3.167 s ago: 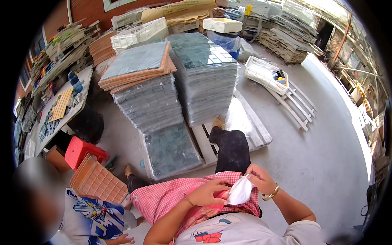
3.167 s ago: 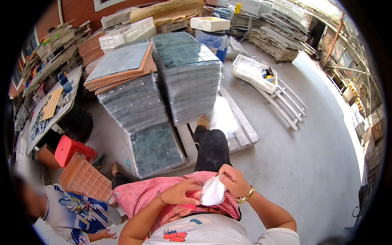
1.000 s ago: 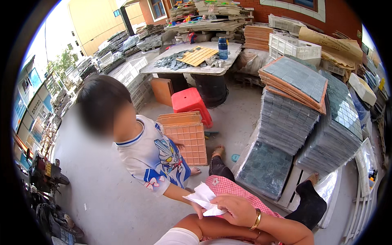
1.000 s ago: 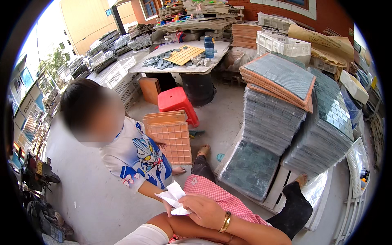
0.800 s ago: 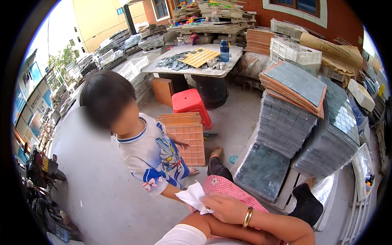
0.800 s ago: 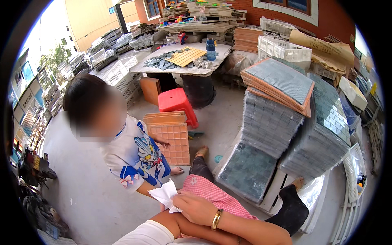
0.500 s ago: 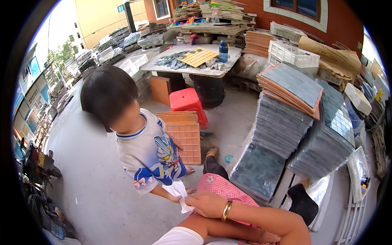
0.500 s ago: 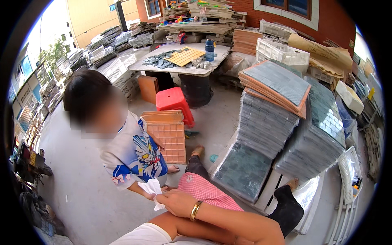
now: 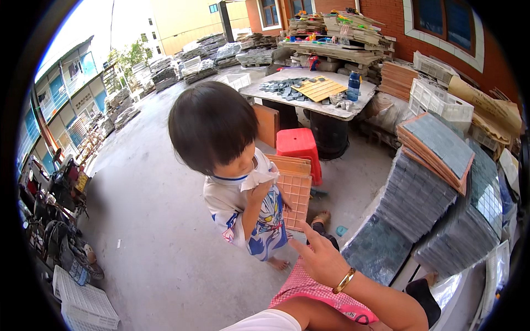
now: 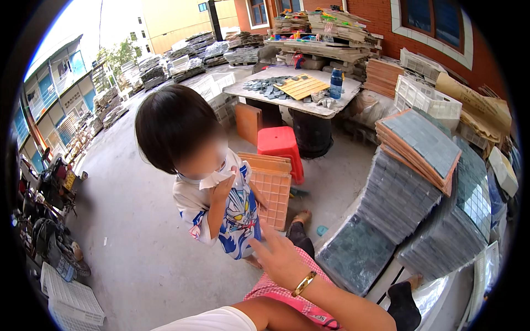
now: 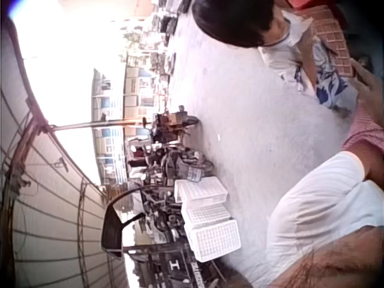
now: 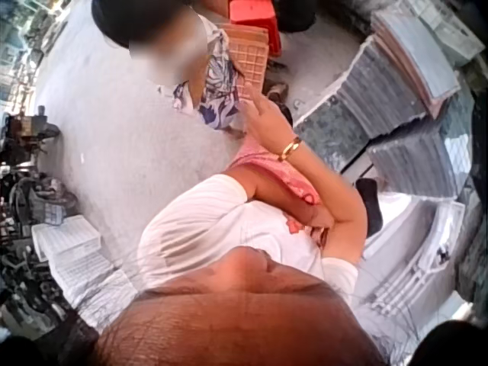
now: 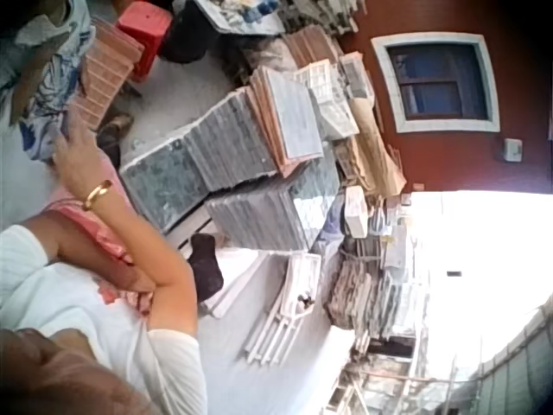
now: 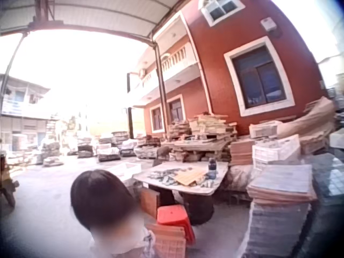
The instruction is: The person repeatedly picks up individual square tiles from a stack, removes them from plastic wrapping, and places them onto a separate stack on the floor. The person handles both green and terracotta-colored tiles in a repetitive cycle.
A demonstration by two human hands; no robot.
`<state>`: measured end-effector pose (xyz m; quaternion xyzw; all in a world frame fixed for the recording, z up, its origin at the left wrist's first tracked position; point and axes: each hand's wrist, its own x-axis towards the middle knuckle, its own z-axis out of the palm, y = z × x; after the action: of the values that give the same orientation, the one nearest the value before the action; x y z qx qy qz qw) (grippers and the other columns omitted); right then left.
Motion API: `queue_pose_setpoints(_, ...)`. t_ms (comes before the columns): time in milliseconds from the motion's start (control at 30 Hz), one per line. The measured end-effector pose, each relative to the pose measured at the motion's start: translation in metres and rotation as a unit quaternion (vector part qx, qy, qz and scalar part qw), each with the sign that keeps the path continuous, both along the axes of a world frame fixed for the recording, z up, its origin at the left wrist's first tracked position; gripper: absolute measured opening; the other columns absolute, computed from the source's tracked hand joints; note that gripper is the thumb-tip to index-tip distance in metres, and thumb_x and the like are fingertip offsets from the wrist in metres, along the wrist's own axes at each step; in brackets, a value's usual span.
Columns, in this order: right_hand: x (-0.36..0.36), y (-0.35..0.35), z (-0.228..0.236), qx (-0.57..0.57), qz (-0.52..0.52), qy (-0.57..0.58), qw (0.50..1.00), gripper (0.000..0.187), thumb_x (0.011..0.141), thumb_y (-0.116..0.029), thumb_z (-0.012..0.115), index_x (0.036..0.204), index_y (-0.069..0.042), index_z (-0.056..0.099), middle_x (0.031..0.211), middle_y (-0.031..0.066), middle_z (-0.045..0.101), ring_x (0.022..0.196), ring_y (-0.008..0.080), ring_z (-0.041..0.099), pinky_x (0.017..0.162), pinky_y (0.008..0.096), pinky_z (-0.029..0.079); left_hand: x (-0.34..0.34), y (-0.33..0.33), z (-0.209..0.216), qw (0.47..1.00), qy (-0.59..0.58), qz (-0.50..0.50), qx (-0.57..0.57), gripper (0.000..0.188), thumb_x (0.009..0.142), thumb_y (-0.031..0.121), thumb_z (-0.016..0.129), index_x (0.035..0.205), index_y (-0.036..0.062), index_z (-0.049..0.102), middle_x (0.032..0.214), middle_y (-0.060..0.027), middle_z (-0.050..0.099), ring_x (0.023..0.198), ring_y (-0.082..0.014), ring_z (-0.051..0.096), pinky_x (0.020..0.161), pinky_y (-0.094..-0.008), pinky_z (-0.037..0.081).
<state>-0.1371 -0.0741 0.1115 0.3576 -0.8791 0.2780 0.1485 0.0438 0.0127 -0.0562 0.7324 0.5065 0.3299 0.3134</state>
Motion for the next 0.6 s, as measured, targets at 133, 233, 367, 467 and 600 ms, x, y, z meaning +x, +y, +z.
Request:
queue_pose_setpoints(133, -0.006, -0.013, 0.092, -0.048, 0.063, 0.214, 0.974, 0.047, 0.07, -0.008, 0.052, 0.115, -0.009, 0.042, 0.11, 0.0126, 0.047, 0.076, 0.0228, 0.054, 0.069, 0.03, 0.043, 0.0, 0.005, -0.001, 1.0, 0.019, 0.006, -0.011, 0.032, 0.068, 0.009, 0.05, 0.099, 0.0022, 0.05, 0.09, -0.0134, 0.054, 0.083, -0.0255, 0.052, 0.073, -0.0313, 0.042)
queue_pose_setpoints(233, -0.012, -0.025, 0.163, -0.259, 0.066, 0.26, 0.928, 0.035, 0.066, -0.006, 0.05, 0.1, 0.002, 0.045, 0.08, 0.0124, 0.051, 0.063, 0.0219, 0.052, 0.056, 0.0329, 0.041, -0.002, 0.005, -0.003, 0.998, 0.054, -0.01, -0.015, 0.032, 0.068, 0.009, 0.05, 0.099, 0.0022, 0.051, 0.09, -0.0134, 0.055, 0.084, -0.0254, 0.052, 0.073, -0.031, 0.042)
queue_pose_setpoints(367, -0.005, 0.005, 0.151, -0.141, 0.043, 0.242, 0.959, 0.025, 0.067, -0.009, 0.049, 0.09, -0.001, 0.046, 0.071, 0.0086, 0.05, 0.062, 0.0215, 0.053, 0.053, 0.0296, 0.042, -0.003, 0.001, -0.014, 0.991, 0.132, 0.012, -0.029, 0.032, 0.068, 0.009, 0.05, 0.099, 0.0022, 0.051, 0.091, -0.0132, 0.055, 0.084, -0.0252, 0.052, 0.074, -0.0307, 0.042)
queue_pose_setpoints(467, -0.023, 0.058, 0.082, 0.015, -0.046, 0.18, 0.983, 0.015, 0.067, -0.011, 0.051, 0.08, -0.003, 0.049, 0.064, 0.0064, 0.05, 0.059, 0.0205, 0.054, 0.051, 0.0298, 0.043, 0.001, 0.005, -0.021, 0.983, 0.179, 0.023, -0.028, 0.031, 0.068, 0.009, 0.05, 0.099, 0.0022, 0.051, 0.091, -0.0132, 0.055, 0.084, -0.0251, 0.052, 0.074, -0.0305, 0.042)
queue_pose_setpoints(600, -0.05, 0.156, 0.033, 0.07, -0.271, 0.031, 0.96, 0.011, 0.076, -0.019, 0.049, 0.076, -0.009, 0.053, 0.065, 0.007, 0.055, 0.063, 0.025, 0.055, 0.053, 0.0346, 0.044, -0.01, 0.01, -0.035, 0.988, 0.145, 0.055, 0.021, 0.031, 0.065, 0.017, 0.054, 0.093, 0.0053, 0.054, 0.09, -0.0146, 0.055, 0.085, -0.0257, 0.053, 0.073, -0.0329, 0.042)
